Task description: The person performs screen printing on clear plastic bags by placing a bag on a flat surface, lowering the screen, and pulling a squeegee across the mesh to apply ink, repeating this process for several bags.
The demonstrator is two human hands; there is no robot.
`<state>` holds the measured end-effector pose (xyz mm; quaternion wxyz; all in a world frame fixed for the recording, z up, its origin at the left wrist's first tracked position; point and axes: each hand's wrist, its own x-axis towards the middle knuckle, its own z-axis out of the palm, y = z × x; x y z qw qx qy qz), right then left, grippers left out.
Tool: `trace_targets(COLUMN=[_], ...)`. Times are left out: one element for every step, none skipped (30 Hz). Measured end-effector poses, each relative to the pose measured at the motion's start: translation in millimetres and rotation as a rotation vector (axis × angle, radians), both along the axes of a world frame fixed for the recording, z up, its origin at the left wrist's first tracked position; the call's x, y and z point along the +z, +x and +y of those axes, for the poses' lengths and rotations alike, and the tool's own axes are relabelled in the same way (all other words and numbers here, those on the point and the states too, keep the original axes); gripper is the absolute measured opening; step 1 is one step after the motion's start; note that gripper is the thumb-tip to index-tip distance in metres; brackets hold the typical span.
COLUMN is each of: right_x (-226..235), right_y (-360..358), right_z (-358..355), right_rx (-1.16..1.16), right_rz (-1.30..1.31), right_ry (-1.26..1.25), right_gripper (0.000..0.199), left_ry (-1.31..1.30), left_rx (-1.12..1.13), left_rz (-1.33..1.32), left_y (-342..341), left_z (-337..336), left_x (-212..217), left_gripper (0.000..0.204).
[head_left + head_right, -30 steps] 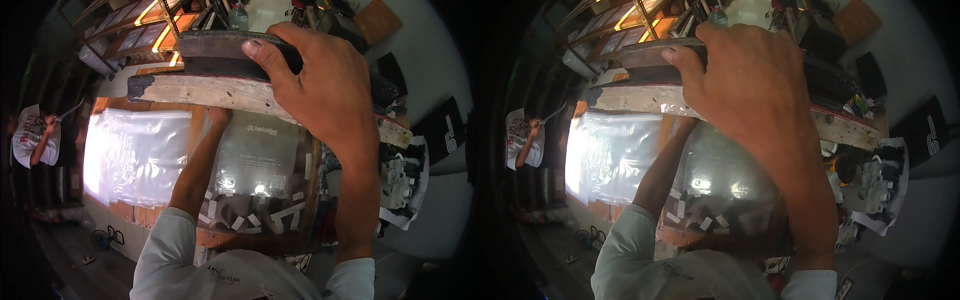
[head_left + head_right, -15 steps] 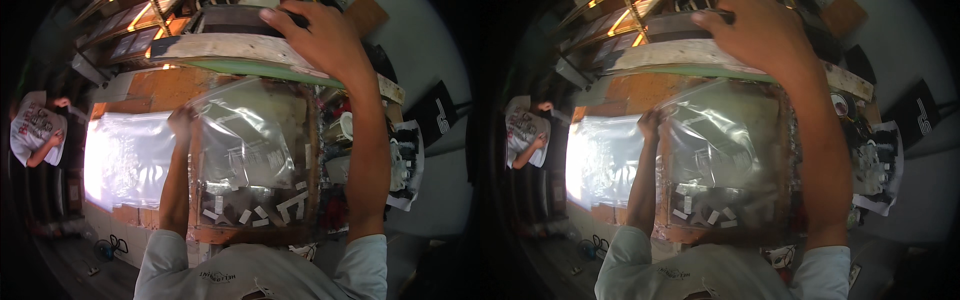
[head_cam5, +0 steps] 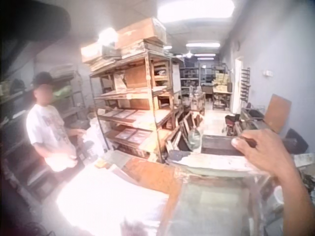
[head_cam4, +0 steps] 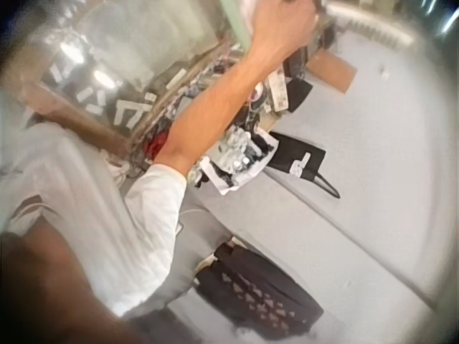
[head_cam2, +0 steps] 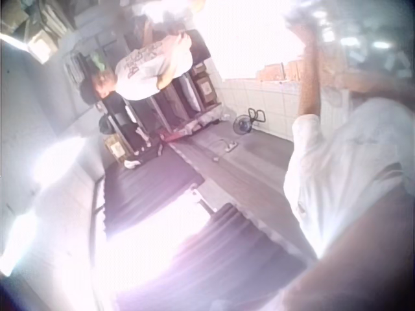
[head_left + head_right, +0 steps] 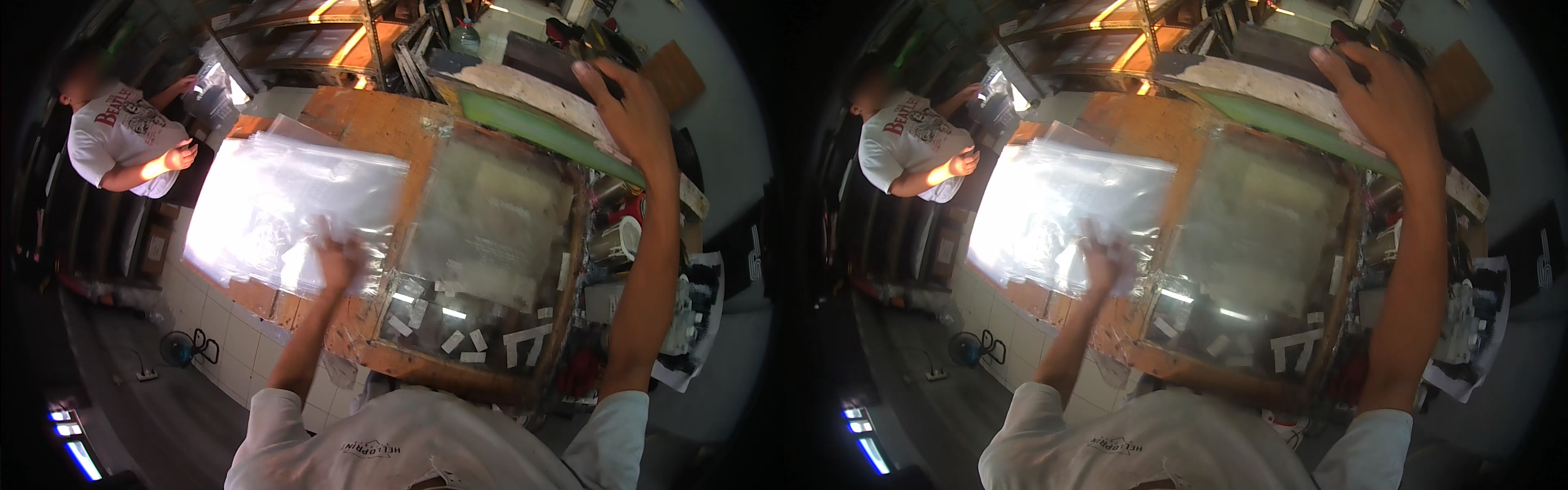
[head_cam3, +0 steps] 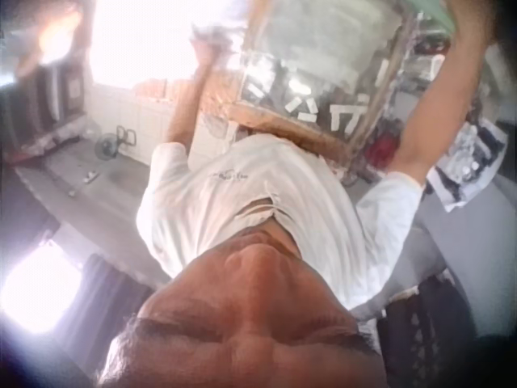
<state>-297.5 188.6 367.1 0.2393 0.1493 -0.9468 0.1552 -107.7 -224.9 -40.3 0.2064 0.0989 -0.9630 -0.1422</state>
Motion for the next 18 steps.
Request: trace_targets(right_x=[-0.1, -0.4, 1.1, 1.3, 3.8, 5.3, 9.3, 12.4, 16.4, 20.5, 24.1, 27.8, 29.5, 32.3, 34.1, 34.0, 34.4, 32.7], right_y=[0.1, 1.4, 2.5, 5.2, 7.7, 11.0, 16.0, 18.5, 22.1, 22.4, 24.2, 22.9, 22.8, 19.8, 17.6, 14.9, 12.2, 10.3], right_z=[-0.5, -2.3, -1.9, -4.5, -3.9, -6.0, -2.4, -1.2, 2.8, 7.0, 12.4, 18.6, 23.1, 28.6, 33.8, 35.7, 38.4, 38.5], right_rx=[0.017, 0.017, 0.012, -0.072, -0.007, 0.002, 0.023, 0.066, 0.106, 0.139, 0.173, 0.21, 0.256, 0.315, 0.372, 0.369, 0.363, 0.361], right_rz=[-0.039, -0.058, -0.077, -0.03, 0.016, 0.055, -0.082, -0.154, -0.227, -0.291, -0.334, -0.355, -0.362, -0.312, -0.259, -0.202, -0.141, -0.094], right_ry=[-0.002, 0.001, 0.007, 0.03, 0.009, 0.002, 0.012, 0.005, -0.003, -0.035, -0.066, -0.087, -0.109, -0.051, 0.005, 0.079, 0.151, 0.179], right_gripper=[0.065, 0.066, 0.067, 0.071, 0.068, 0.065, 0.056, 0.054, 0.054, 0.05, 0.046, 0.043, 0.04, 0.037, 0.035, 0.034, 0.033, 0.033], left_ry=[-0.193, -0.112, -0.075, -0.072, -0.046, -0.035, -0.022, -0.03, -0.048, -0.06, -0.068, -0.072, -0.091, -0.106, -0.128, -0.052, 0.065, 0.187], left_rx=[-0.232, -0.297, -0.345, -0.374, -0.42, -0.469, -0.521, -0.561, -0.598, -0.638, -0.679, -0.726, -0.752, -0.775, -0.793, -0.818, -0.813, -0.805], left_rz=[-0.159, -0.161, -0.158, -0.182, -0.227, -0.231, -0.273, -0.29, -0.252, -0.26, -0.266, -0.245, -0.294, -0.334, -0.37, -0.326, -0.36, -0.38], left_y=[7.2, 1.1, -2.6, -13.7, -26.1, -38.6, -49.6, -58.5, -64.6, -68.7, -71.4, -72.4, -72.7, -73.4, -73.6, -74.0, -73.4, -71.4], left_z=[53.3, 98.5, 135.9, 172.5, 201.7, 229.1, 255.0, 279.0, 300.5, 318.1, 334.4, 346.8, 357.6, 366.1, 371.3, 373.4, 372.5, 368.6], left_x=[-9.3, -15.5, -17.9, -19.4, -18.5, -16.2, -13.9, -11.8, -10.7, -10.3, -10.5, -11.0, -11.9, -12.9, -13.1, -12.6, -11.2, -9.1], left_gripper=[0.063, 0.062, 0.061, 0.061, 0.061, 0.061, 0.06, 0.061, 0.061, 0.062, 0.062, 0.065, 0.066, 0.066, 0.068, 0.069, 0.069, 0.069])
